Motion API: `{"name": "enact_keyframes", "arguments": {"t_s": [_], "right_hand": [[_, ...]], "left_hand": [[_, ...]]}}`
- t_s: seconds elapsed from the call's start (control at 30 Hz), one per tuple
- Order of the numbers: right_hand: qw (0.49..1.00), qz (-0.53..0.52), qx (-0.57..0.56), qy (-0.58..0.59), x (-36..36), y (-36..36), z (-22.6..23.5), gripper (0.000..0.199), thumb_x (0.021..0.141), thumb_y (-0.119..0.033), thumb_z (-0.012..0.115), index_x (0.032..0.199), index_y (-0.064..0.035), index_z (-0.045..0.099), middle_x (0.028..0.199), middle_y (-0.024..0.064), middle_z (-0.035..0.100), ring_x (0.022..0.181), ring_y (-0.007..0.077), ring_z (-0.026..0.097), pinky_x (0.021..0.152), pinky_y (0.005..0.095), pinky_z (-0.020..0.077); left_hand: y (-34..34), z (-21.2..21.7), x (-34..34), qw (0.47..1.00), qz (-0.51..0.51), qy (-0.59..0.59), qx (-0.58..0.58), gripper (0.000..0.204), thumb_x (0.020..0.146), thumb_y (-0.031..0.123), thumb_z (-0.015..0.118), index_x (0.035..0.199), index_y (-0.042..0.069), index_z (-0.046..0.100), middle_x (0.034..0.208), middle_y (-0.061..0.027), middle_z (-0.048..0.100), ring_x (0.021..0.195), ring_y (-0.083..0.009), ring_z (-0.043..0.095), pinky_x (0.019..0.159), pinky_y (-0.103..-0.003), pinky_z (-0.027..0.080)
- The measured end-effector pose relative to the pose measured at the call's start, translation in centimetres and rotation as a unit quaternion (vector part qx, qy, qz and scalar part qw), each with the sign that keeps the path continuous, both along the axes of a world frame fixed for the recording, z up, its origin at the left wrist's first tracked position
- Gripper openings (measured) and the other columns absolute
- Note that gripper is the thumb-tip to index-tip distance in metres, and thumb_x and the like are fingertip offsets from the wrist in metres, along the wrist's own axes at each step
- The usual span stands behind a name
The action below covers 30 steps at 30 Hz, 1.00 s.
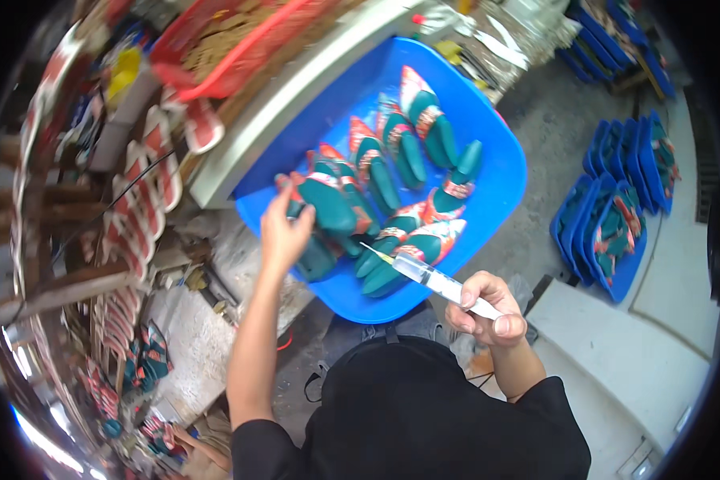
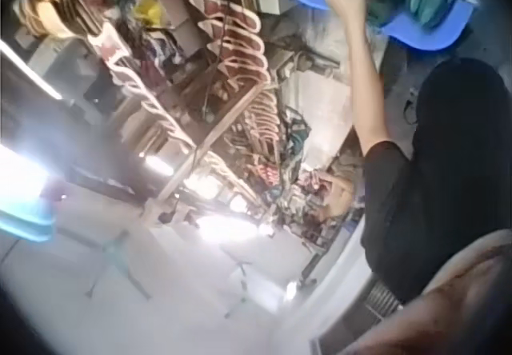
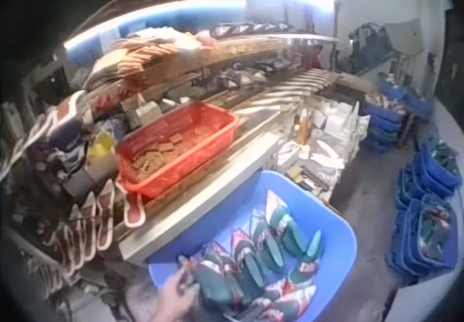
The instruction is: The person applies liquid along the edges of shoes using a syringe and places the shoes into a plastic bin.
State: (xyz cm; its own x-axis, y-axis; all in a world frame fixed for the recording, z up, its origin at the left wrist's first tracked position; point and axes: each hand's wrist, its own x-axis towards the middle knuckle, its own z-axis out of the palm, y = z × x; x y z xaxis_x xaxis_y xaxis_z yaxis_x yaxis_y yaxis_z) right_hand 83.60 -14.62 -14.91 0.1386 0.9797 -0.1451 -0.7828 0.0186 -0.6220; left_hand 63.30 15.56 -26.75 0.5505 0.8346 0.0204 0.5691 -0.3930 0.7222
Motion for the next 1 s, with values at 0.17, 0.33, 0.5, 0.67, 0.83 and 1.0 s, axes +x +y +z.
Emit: {"name": "enact_keyframes", "arguments": {"t_s": [0.17,0.33,0.5,0.67,0.83,1.0], "right_hand": [[0.996,0.082,0.029,-0.031,-6.8,5.6,0.3,0.051,0.075,-0.038,0.075,0.107,-0.0051,0.054,0.072,0.0066,0.054,0.056,0.0094,0.045,0.049,0.0246,0.0329],[0.986,0.146,0.067,-0.051,-16.1,10.0,1.3,0.049,0.081,-0.035,0.075,0.109,-0.0072,0.046,0.074,0.0061,0.051,0.052,0.0078,0.040,0.045,0.0231,0.0296],[0.975,0.204,0.046,-0.074,-32.0,15.6,0.6,0.051,0.082,-0.037,0.074,0.112,-0.0064,0.047,0.072,0.0057,0.050,0.051,0.0089,0.042,0.047,0.0242,0.0311],[0.969,0.227,-0.017,-0.097,-47.8,19.4,2.4,0.048,0.087,-0.036,0.072,0.115,-0.0077,0.045,0.073,0.0046,0.049,0.053,0.0084,0.040,0.050,0.0242,0.0307],[0.962,0.214,-0.006,-0.172,-55.0,20.1,4.3,0.047,0.089,-0.038,0.069,0.116,-0.0084,0.044,0.076,0.0055,0.049,0.055,0.0087,0.041,0.051,0.0241,0.0319],[0.960,0.198,-0.015,-0.196,-60.0,19.4,4.8,0.045,0.091,-0.038,0.067,0.115,-0.0104,0.042,0.078,0.0037,0.049,0.054,0.0073,0.042,0.051,0.0223,0.0335]], "left_hand": [[-8.7,-1.5,-19.4,0.976,0.193,-0.087,-0.058,0.058,0.082,0.015,0.075,0.135,-0.002,0.058,0.106,-0.0166,0.070,0.097,-0.0252,0.068,0.082,-0.036,0.055],[-12.0,-6.2,-37.6,0.886,0.384,-0.156,-0.206,0.055,0.086,0.012,0.073,0.135,-0.004,0.055,0.114,-0.0195,0.068,0.100,-0.0244,0.068,0.081,-0.034,0.056],[-8.2,-9.2,-60.4,0.652,0.565,-0.434,-0.259,0.062,0.093,0.021,0.067,0.146,-0.002,0.044,0.128,-0.0209,0.061,0.112,-0.0329,0.065,0.092,-0.043,0.055],[0.2,-15.7,-82.3,0.441,0.688,-0.552,-0.163,0.086,0.084,0.042,0.078,0.147,0.000,0.038,0.142,-0.0225,0.044,0.121,-0.0346,0.052,0.097,-0.045,0.049],[6.6,-17.7,-92.3,0.360,0.629,-0.646,-0.241,0.086,0.080,0.063,0.070,0.146,0.014,0.043,0.150,-0.0151,0.040,0.136,-0.0310,0.041,0.107,-0.052,0.036],[8.7,-18.0,-93.2,0.325,0.573,-0.721,-0.213,0.061,0.088,0.053,0.065,0.136,0.018,0.054,0.139,-0.0049,0.056,0.130,-0.0250,0.051,0.107,-0.048,0.039]]}}
